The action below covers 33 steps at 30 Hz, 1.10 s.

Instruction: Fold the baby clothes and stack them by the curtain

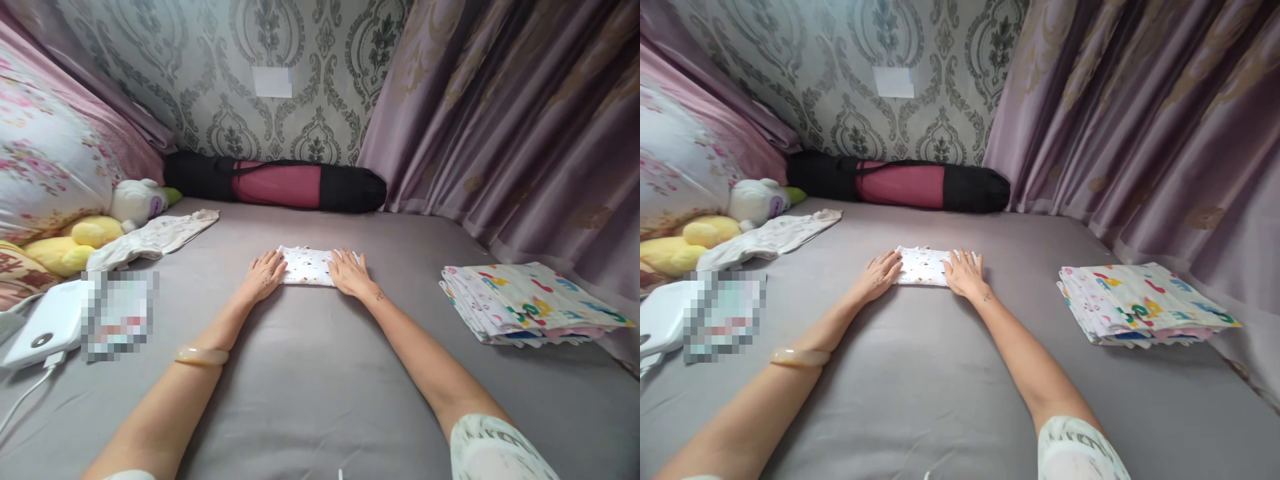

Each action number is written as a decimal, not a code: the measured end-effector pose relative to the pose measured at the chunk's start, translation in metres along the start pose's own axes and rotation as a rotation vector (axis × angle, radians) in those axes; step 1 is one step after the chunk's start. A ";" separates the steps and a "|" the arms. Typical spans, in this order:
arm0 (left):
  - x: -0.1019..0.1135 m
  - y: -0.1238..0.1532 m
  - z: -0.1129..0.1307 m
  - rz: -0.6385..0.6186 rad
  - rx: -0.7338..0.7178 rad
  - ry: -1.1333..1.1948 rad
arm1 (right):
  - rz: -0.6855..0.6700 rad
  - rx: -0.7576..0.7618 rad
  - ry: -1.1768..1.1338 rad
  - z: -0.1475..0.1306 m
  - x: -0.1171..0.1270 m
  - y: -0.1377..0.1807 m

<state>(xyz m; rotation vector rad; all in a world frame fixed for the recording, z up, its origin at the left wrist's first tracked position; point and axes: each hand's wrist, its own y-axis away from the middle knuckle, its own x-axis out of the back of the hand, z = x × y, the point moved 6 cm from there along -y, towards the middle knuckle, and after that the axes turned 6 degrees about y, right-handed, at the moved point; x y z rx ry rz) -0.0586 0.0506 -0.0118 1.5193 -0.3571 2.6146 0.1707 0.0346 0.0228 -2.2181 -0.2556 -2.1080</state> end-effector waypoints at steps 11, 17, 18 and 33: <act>0.000 -0.002 -0.007 0.129 -0.059 0.007 | -0.010 0.071 -0.082 -0.033 -0.016 -0.006; 0.002 -0.002 -0.005 0.124 -0.068 0.005 | -0.025 0.055 -0.115 -0.041 -0.003 -0.010; 0.002 -0.002 -0.006 0.125 -0.069 0.004 | -0.011 0.059 -0.123 -0.045 0.000 -0.011; 0.003 -0.003 -0.009 0.172 -0.068 0.046 | -0.004 0.118 -0.108 -0.072 -0.006 -0.019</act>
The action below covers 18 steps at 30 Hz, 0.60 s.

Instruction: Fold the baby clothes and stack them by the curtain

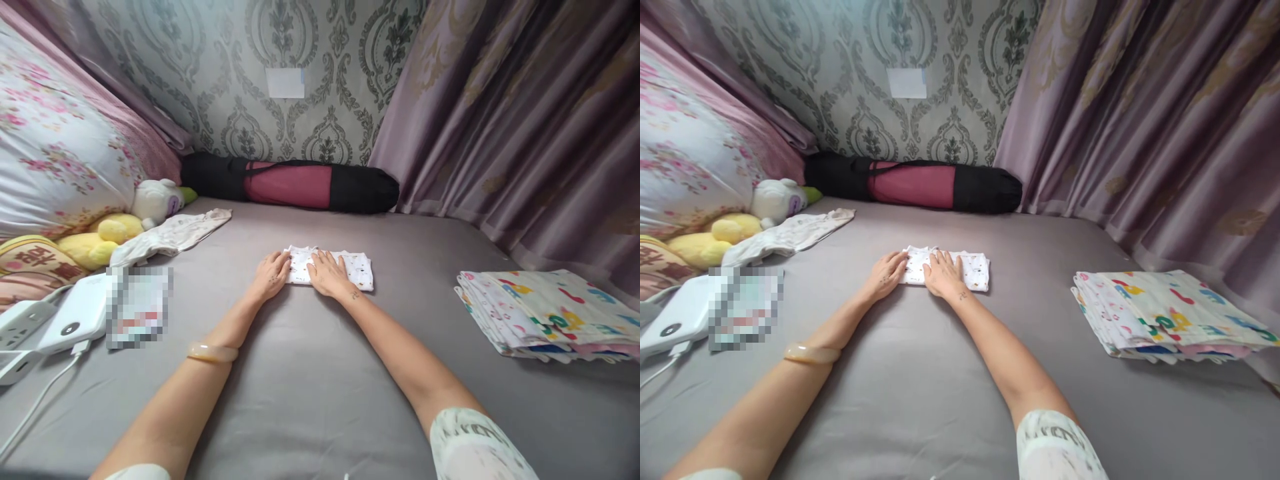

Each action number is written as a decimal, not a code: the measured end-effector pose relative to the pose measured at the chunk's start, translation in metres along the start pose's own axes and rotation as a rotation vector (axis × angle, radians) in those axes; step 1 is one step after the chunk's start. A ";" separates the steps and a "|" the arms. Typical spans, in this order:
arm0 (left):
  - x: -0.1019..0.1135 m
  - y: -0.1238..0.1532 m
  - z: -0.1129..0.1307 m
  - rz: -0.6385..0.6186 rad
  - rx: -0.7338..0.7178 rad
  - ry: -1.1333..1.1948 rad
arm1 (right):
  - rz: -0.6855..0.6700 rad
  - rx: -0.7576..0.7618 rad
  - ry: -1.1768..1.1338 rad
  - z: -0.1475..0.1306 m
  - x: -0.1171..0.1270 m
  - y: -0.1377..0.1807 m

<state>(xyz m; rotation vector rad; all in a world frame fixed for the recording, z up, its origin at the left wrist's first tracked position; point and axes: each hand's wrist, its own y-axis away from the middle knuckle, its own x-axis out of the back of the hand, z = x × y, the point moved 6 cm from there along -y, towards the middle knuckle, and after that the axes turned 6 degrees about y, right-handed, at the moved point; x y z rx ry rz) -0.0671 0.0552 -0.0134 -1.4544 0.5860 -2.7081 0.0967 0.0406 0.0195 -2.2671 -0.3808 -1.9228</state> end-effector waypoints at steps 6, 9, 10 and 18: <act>0.006 -0.001 0.002 0.032 0.001 0.071 | 0.083 0.061 0.020 -0.021 0.002 -0.010; 0.006 -0.001 -0.002 0.029 0.045 0.102 | 0.087 0.064 0.036 -0.026 -0.007 -0.014; 0.006 -0.002 -0.003 0.029 0.064 0.111 | 0.091 0.062 0.044 -0.025 -0.009 -0.015; 0.005 -0.004 -0.012 0.069 0.148 0.198 | 0.072 0.052 0.048 -0.030 -0.008 -0.020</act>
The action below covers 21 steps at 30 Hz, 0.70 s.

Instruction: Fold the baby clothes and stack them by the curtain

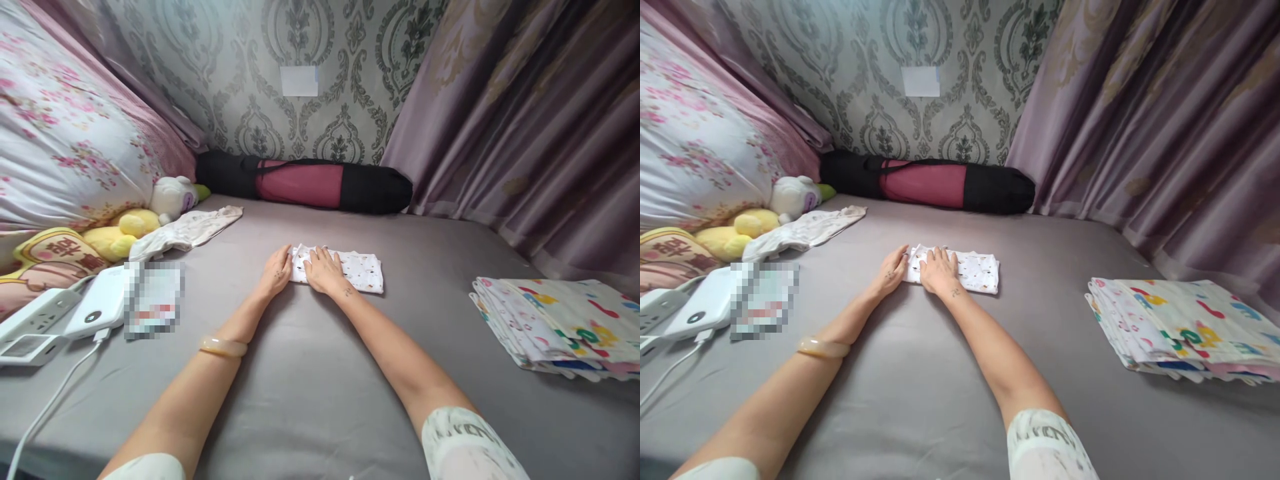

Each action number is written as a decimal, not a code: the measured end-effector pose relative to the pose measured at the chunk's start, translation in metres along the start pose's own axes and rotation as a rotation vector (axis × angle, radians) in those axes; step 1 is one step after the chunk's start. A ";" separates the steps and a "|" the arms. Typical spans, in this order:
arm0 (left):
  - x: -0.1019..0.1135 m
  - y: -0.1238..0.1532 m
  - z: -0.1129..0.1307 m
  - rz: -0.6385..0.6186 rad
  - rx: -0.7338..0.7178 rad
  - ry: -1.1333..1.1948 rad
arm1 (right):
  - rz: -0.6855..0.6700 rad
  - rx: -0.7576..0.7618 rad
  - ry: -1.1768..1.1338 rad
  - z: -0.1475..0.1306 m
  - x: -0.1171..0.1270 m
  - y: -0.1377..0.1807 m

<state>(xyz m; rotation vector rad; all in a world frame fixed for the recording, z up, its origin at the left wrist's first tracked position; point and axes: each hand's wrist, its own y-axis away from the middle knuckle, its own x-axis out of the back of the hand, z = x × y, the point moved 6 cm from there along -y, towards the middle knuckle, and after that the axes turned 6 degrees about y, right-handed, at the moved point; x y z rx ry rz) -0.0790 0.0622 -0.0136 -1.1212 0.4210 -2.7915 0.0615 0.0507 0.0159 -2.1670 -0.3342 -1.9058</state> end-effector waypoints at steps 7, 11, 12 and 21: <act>0.003 0.000 0.000 0.010 0.034 0.046 | 0.002 0.013 -0.011 -0.014 -0.007 -0.007; 0.004 0.000 -0.002 0.021 0.050 0.087 | 0.015 0.005 -0.015 -0.017 -0.005 -0.011; 0.004 -0.001 -0.003 0.028 0.053 0.098 | 0.033 0.008 -0.020 -0.019 -0.004 -0.012; 0.004 -0.002 -0.004 0.049 0.115 0.137 | 0.008 0.019 -0.032 -0.031 -0.008 -0.015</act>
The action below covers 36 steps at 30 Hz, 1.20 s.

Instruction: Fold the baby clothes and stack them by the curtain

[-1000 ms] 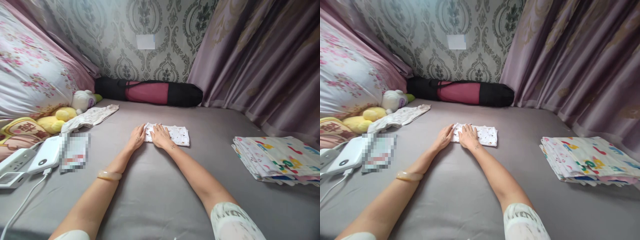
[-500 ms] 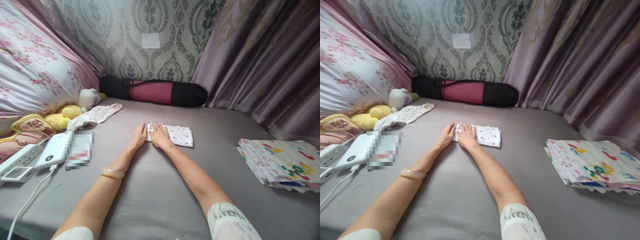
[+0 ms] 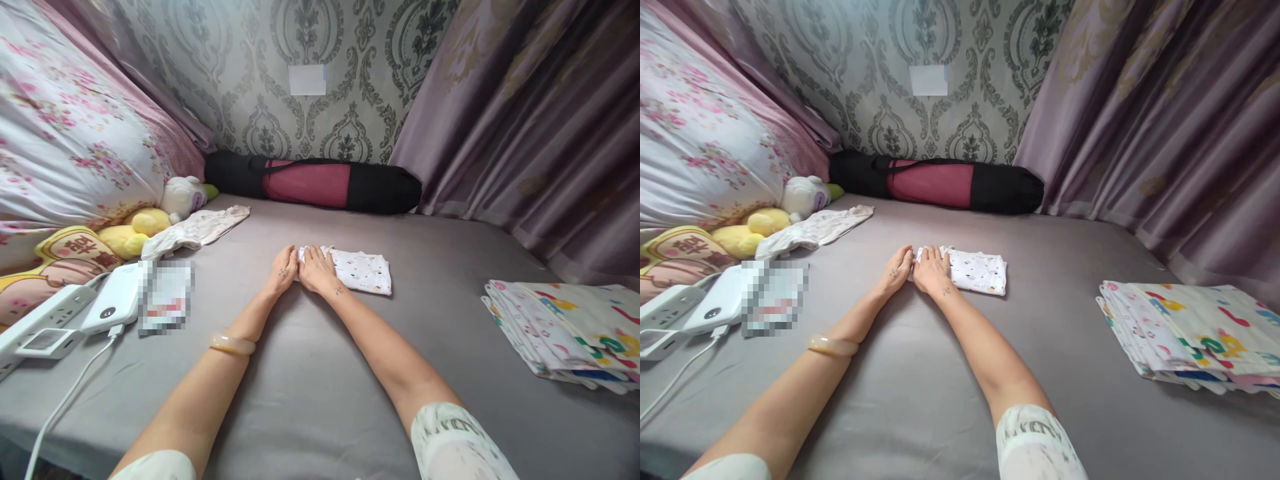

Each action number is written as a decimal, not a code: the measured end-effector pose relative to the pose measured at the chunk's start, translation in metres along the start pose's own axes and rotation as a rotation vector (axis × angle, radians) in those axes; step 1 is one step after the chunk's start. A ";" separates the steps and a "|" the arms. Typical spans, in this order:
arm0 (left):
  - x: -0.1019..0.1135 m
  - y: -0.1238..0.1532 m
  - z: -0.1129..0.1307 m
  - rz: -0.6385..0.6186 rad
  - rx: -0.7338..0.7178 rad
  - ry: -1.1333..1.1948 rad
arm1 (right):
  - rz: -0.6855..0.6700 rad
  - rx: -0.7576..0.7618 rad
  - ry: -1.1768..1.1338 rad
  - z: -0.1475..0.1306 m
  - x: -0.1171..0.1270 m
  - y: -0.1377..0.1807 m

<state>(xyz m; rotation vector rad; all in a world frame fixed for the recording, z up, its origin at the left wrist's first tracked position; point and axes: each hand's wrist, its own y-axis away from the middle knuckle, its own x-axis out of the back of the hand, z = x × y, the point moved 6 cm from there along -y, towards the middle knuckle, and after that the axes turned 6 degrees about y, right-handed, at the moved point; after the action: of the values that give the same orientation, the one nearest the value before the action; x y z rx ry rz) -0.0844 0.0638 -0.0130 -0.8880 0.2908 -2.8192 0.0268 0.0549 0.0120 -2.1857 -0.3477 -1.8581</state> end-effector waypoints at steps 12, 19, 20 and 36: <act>0.003 0.003 0.006 -0.008 0.042 0.019 | -0.103 0.067 -0.006 -0.016 -0.002 0.001; -0.003 0.017 0.030 -0.088 -0.245 -0.212 | 0.009 0.000 -0.005 0.026 0.026 0.023; -0.006 0.021 0.033 -0.109 -0.286 -0.256 | 0.007 -0.014 0.007 0.034 0.026 0.026; -0.022 0.021 0.048 -0.330 -0.348 -0.590 | -0.037 -0.092 -0.029 0.094 0.031 0.052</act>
<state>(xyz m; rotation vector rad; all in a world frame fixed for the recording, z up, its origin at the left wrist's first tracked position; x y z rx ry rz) -0.0368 0.0418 0.0087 -1.9394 0.5971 -2.6432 0.1365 0.0390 0.0262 -2.2836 -0.3155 -1.8991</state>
